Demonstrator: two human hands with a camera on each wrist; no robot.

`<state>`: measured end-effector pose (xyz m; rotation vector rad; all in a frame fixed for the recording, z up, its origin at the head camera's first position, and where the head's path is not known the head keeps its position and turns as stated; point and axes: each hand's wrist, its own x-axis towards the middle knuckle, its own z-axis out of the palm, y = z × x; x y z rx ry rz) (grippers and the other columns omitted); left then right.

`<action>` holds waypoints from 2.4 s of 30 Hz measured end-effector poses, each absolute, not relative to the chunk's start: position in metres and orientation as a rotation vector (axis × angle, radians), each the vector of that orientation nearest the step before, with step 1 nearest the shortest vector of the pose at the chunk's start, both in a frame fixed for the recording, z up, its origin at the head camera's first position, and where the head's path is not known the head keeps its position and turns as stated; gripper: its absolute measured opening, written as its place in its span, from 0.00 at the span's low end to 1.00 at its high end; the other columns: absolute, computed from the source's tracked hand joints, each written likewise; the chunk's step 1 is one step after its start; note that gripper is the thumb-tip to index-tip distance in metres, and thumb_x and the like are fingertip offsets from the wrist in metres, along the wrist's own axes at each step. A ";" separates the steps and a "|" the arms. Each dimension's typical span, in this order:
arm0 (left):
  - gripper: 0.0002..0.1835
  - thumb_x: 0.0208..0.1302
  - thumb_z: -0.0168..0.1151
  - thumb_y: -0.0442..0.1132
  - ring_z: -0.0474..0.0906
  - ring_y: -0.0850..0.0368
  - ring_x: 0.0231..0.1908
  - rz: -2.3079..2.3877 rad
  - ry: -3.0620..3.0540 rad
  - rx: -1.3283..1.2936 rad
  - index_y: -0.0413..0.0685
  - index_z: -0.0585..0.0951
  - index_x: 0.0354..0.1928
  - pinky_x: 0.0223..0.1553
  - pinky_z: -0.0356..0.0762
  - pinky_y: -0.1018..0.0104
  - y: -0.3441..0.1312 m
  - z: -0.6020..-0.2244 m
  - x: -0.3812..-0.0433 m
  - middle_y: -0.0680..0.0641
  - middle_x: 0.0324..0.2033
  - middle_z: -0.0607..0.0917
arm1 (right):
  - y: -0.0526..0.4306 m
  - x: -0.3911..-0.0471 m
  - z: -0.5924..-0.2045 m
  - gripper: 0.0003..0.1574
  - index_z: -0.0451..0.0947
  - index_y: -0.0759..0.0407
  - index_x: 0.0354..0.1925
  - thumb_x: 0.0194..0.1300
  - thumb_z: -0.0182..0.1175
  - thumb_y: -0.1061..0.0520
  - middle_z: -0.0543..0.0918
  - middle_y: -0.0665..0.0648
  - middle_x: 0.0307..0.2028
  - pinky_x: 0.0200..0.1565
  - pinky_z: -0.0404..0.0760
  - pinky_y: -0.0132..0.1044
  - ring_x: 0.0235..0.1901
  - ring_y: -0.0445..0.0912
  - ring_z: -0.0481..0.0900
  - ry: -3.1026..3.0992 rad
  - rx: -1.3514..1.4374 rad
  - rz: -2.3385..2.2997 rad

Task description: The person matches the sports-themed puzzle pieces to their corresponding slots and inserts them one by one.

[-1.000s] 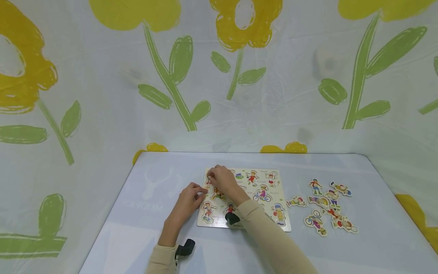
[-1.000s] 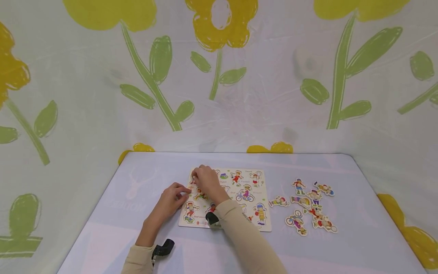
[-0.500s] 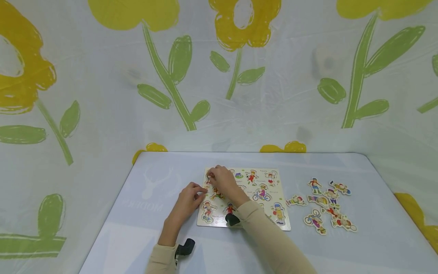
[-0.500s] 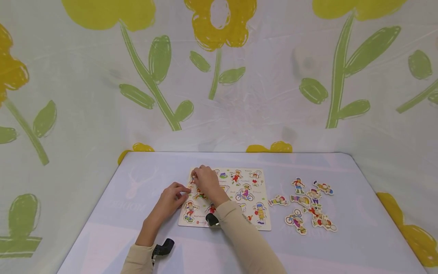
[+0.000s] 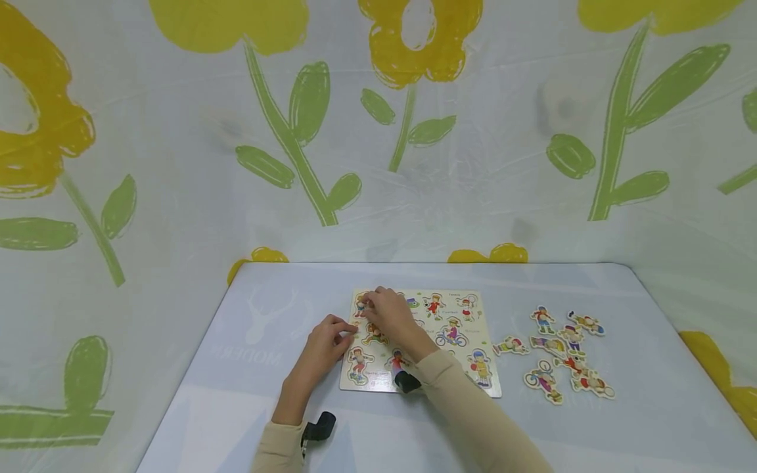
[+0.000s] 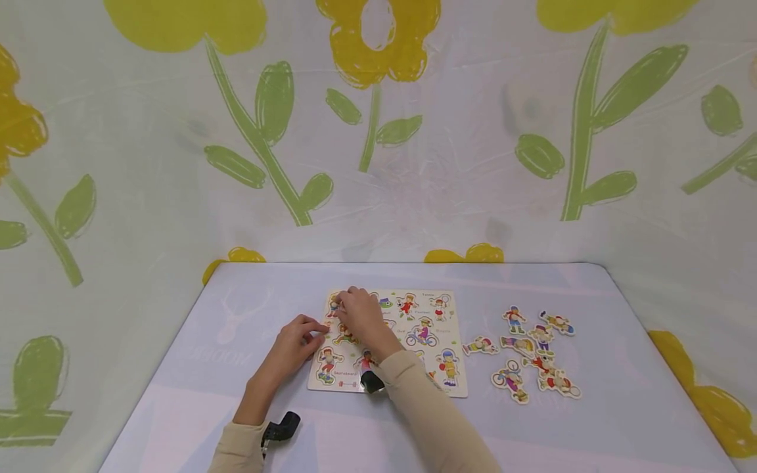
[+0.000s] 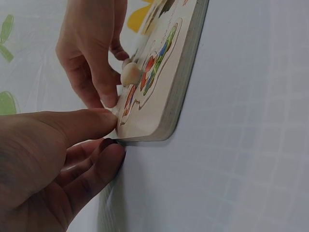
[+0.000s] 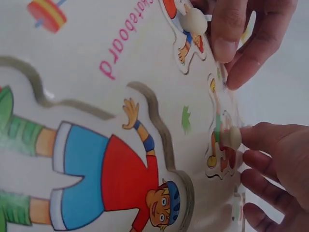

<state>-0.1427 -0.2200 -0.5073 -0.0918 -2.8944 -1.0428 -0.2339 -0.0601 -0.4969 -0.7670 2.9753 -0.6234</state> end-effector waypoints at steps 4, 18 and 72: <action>0.09 0.62 0.66 0.36 0.71 0.64 0.30 -1.053 -2.899 -0.086 0.50 0.87 0.44 0.29 0.70 0.73 -0.220 -0.509 -0.143 0.50 0.42 0.80 | -0.052 -0.230 -0.497 0.16 0.83 0.49 0.50 0.66 0.62 0.50 0.82 0.50 0.37 0.42 0.76 0.41 0.35 0.44 0.76 2.965 -0.790 -0.666; 0.10 0.61 0.67 0.36 0.71 0.63 0.31 -1.049 -2.896 -0.077 0.49 0.87 0.45 0.30 0.71 0.73 -0.220 -0.507 -0.142 0.50 0.42 0.80 | -0.010 -0.222 -0.498 0.11 0.85 0.51 0.43 0.62 0.67 0.51 0.82 0.47 0.32 0.37 0.75 0.34 0.31 0.39 0.75 3.011 -0.742 -0.778; 0.10 0.61 0.68 0.36 0.70 0.61 0.31 -1.083 -2.891 -0.044 0.50 0.87 0.45 0.28 0.70 0.73 -0.219 -0.504 -0.141 0.49 0.41 0.80 | 0.166 -0.172 -0.485 0.16 0.84 0.53 0.45 0.59 0.70 0.50 0.77 0.47 0.26 0.35 0.66 0.37 0.29 0.44 0.69 3.157 -0.366 -0.588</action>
